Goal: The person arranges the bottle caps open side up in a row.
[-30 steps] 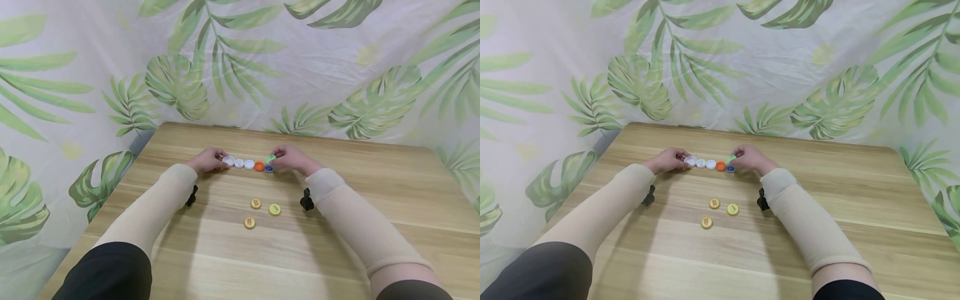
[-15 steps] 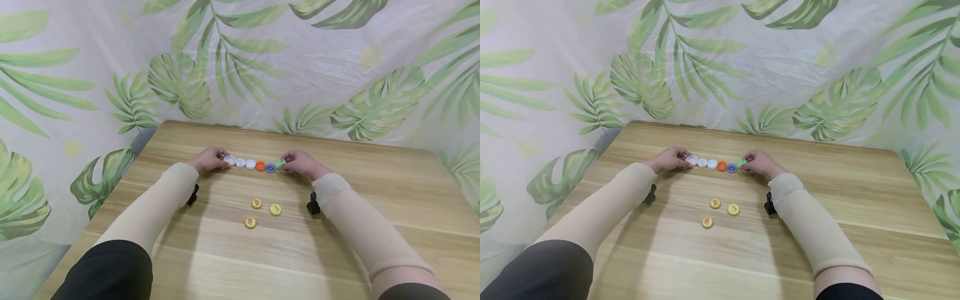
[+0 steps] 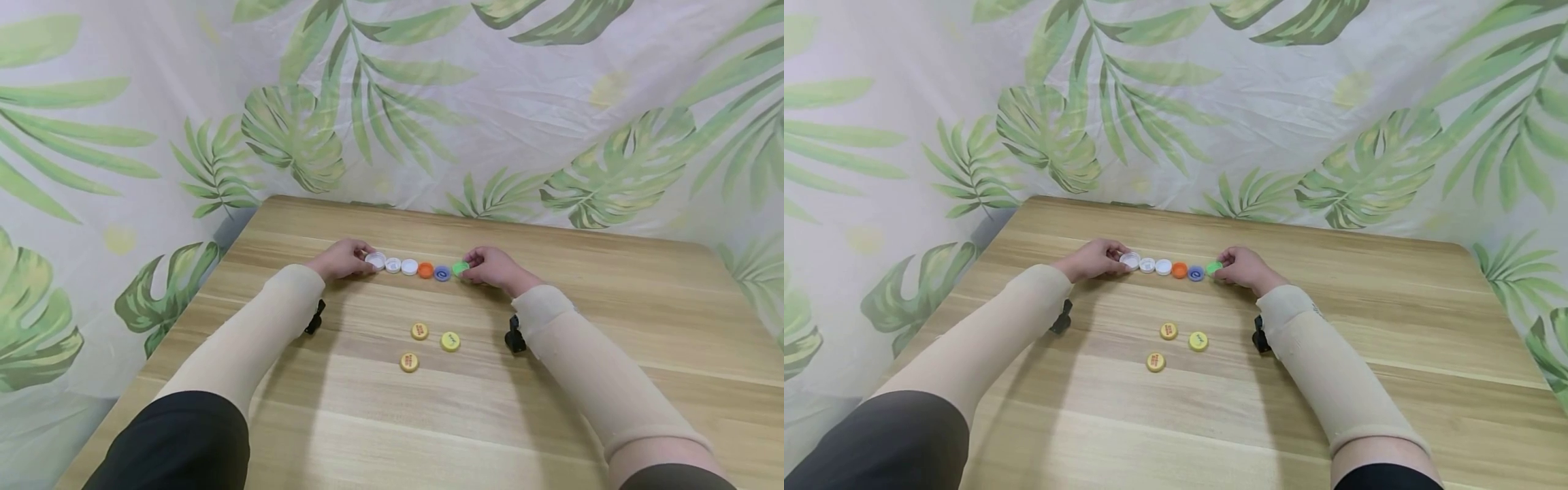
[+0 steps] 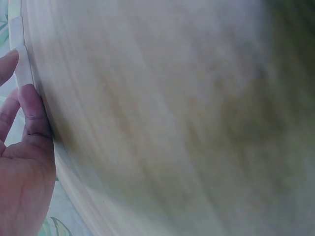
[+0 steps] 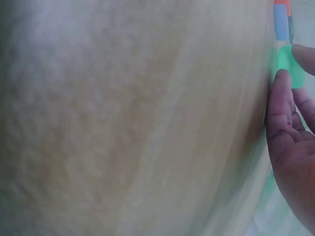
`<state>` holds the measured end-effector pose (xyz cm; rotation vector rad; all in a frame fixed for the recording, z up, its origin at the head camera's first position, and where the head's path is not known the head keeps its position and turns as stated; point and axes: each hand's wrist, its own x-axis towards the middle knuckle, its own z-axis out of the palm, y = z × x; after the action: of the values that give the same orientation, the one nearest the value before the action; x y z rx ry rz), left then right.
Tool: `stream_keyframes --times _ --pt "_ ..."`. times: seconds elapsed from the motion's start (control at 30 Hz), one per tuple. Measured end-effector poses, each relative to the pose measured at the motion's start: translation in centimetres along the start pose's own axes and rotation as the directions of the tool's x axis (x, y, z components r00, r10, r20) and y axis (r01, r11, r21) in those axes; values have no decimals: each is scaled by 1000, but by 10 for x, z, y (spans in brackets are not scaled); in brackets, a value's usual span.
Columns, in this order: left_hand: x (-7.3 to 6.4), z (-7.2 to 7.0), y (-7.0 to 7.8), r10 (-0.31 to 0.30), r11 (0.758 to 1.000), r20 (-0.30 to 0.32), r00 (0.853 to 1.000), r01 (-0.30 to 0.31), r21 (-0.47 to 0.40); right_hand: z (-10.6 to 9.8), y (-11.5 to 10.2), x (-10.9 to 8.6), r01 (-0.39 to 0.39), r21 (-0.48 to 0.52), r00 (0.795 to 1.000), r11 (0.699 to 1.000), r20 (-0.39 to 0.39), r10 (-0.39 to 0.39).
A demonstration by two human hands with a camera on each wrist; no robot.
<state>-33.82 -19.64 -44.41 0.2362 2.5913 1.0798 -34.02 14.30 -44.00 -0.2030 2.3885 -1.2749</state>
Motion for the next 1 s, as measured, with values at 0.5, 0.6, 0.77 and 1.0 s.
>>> stream_keyframes --times 0.5,0.6,0.77,1.0 --pt "1 0 -1 -15 1000 -2 1000 15 12 1 0 -1 51 -174 999 983 5 -51" --pt "1 0 -1 -14 1000 -4 1000 14 12 2 2 0 71 -214 998 974 12 -70" --pt "2 0 -3 -5 1000 0 1000 5 11 3 -1 -3 79 -220 997 972 18 -77" --pt "0 0 0 -15 1000 -4 1000 15 19 2 -2 -6 117 -246 993 962 28 -113"
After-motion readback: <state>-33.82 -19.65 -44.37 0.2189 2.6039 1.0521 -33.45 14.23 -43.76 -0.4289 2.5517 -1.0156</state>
